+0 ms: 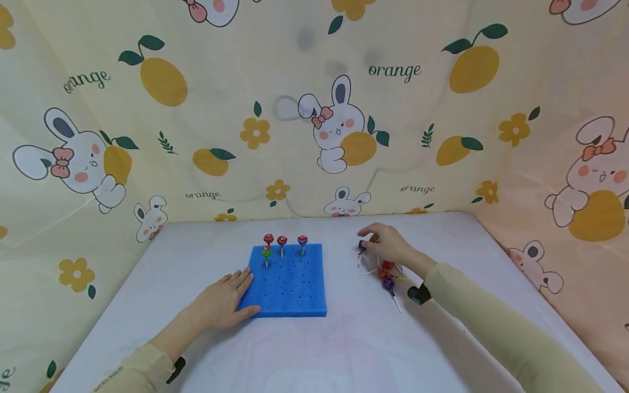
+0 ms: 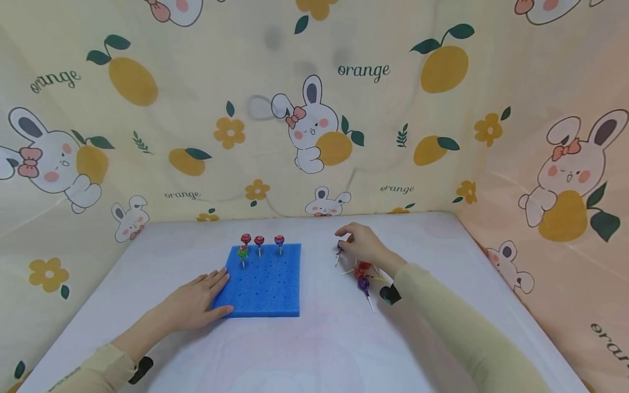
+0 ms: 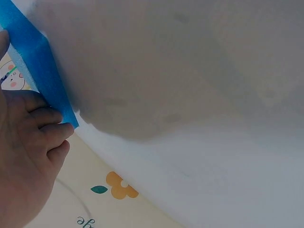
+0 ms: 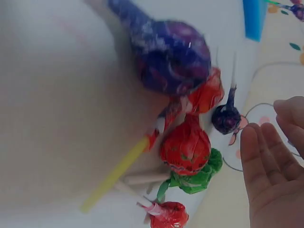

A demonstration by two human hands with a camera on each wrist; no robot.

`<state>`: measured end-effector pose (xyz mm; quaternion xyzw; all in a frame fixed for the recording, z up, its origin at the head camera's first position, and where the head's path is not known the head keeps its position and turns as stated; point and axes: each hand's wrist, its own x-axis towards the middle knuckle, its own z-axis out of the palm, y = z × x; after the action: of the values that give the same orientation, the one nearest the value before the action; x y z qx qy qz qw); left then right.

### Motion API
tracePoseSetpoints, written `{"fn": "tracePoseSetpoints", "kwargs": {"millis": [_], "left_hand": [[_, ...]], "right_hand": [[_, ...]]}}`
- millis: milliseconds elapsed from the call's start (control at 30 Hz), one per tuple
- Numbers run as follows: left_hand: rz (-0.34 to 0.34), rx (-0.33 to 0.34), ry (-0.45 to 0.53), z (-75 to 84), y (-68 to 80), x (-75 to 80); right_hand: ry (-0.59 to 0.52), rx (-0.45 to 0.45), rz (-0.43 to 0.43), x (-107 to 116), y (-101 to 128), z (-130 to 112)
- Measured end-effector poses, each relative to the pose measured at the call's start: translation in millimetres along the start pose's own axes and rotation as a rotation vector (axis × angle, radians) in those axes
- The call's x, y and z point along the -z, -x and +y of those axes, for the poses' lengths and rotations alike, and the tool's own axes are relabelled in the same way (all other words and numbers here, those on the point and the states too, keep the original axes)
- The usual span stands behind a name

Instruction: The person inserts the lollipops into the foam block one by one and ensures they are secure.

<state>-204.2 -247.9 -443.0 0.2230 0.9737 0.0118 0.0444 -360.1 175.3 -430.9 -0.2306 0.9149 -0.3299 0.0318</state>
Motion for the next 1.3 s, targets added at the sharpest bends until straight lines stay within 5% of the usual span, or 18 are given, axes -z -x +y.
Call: {"fn": "tracePoseSetpoints", "kwargs": {"millis": [500, 1300], "left_hand": [[-0.017, 0.007, -0.008, -1.6, -0.9, -2.5], [-0.011, 0.015, -0.017, -0.6, -1.3, -2.5]], "right_hand": [[0.079, -0.071, -0.118, -2, -13, 10], [0.105, -0.069, -0.143, -13, -23, 20]]}}
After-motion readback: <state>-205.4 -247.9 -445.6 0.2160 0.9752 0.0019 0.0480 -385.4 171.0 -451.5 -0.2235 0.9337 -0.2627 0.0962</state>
